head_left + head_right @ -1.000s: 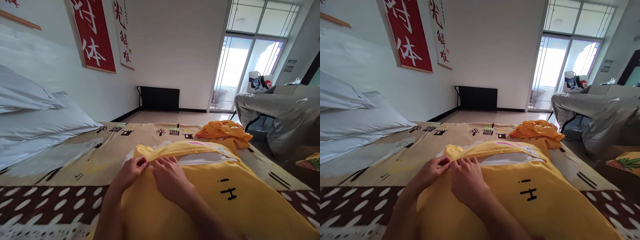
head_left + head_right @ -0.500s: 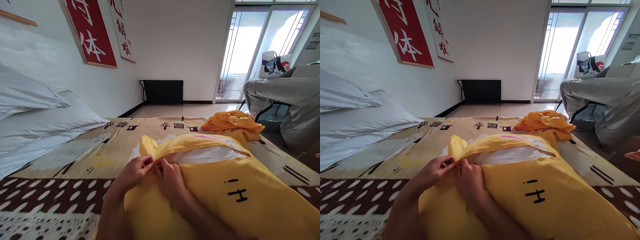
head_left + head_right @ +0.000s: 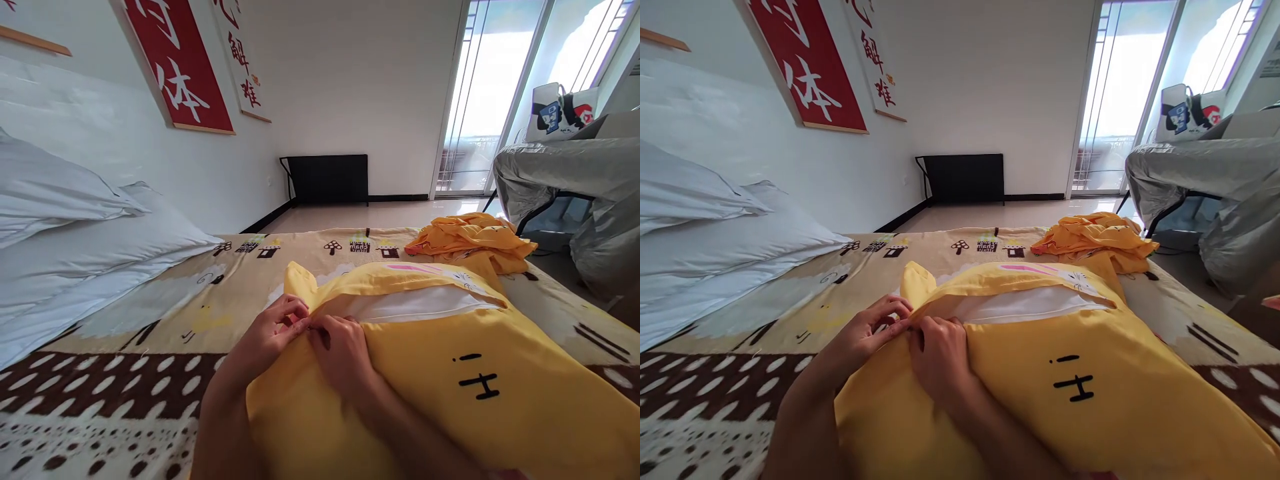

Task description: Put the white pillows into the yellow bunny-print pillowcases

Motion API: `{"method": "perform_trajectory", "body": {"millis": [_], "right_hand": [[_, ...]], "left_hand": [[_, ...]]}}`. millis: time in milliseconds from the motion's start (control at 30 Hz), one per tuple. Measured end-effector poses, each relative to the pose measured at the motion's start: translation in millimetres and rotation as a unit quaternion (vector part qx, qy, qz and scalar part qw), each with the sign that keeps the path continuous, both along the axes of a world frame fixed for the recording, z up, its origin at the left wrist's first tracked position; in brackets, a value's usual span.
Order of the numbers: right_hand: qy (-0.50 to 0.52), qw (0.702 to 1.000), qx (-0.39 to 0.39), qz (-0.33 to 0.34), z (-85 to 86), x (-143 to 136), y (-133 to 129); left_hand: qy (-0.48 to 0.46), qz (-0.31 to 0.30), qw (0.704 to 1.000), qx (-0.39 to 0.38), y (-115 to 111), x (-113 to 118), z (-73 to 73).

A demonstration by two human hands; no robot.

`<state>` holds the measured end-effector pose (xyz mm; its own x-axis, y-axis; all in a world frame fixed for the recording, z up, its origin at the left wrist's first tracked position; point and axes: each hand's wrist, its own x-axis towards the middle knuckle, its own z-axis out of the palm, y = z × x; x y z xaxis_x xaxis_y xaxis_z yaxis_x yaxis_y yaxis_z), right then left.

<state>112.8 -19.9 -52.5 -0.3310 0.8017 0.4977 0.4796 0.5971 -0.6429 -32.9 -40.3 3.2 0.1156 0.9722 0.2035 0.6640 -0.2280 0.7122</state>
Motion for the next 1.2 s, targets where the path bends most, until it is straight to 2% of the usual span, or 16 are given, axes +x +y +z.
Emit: {"method": "perform_trajectory", "body": {"millis": [167, 400, 533, 700, 867, 1033, 1133, 1200], "right_hand": [[0.077, 0.997, -0.009, -0.006, 4.1, 1.0, -3.2], [0.175, 0.985, -0.001, -0.005, 6.5, 4.5, -4.9], [0.192, 0.981, 0.003, -0.002, 8.8, 6.8, -5.6], [0.15, 0.988, 0.011, -0.022, 8.9, 7.0, -5.9], [0.038, 0.992, 0.099, -0.066, 7.2, 7.0, -4.0], [0.0, 0.984, 0.112, -0.141, 12.7, 17.7, 3.3], [-0.005, 0.985, 0.112, -0.133, 17.4, 24.8, 6.0], [-0.011, 0.986, 0.115, -0.122, 19.4, 26.9, 6.1]], "left_hand": [[-0.03, -0.011, 0.998, -0.056, -7.1, 1.8, 4.6], [-0.008, 0.008, 0.998, -0.064, -11.7, 0.7, 7.9], [-0.01, -0.012, 0.998, -0.06, -9.3, 1.0, 5.2], [-0.054, -0.052, 0.997, -0.036, -3.0, -3.4, -2.0], [-0.039, -0.054, 0.998, -0.02, -1.4, -10.1, -5.0], [-0.03, 0.008, 0.999, 0.01, -2.7, -34.6, -14.1], [-0.002, 0.056, 0.998, 0.005, -3.1, -39.6, -15.0], [0.024, 0.06, 0.998, 0.01, -3.2, -30.6, -10.7]]}}
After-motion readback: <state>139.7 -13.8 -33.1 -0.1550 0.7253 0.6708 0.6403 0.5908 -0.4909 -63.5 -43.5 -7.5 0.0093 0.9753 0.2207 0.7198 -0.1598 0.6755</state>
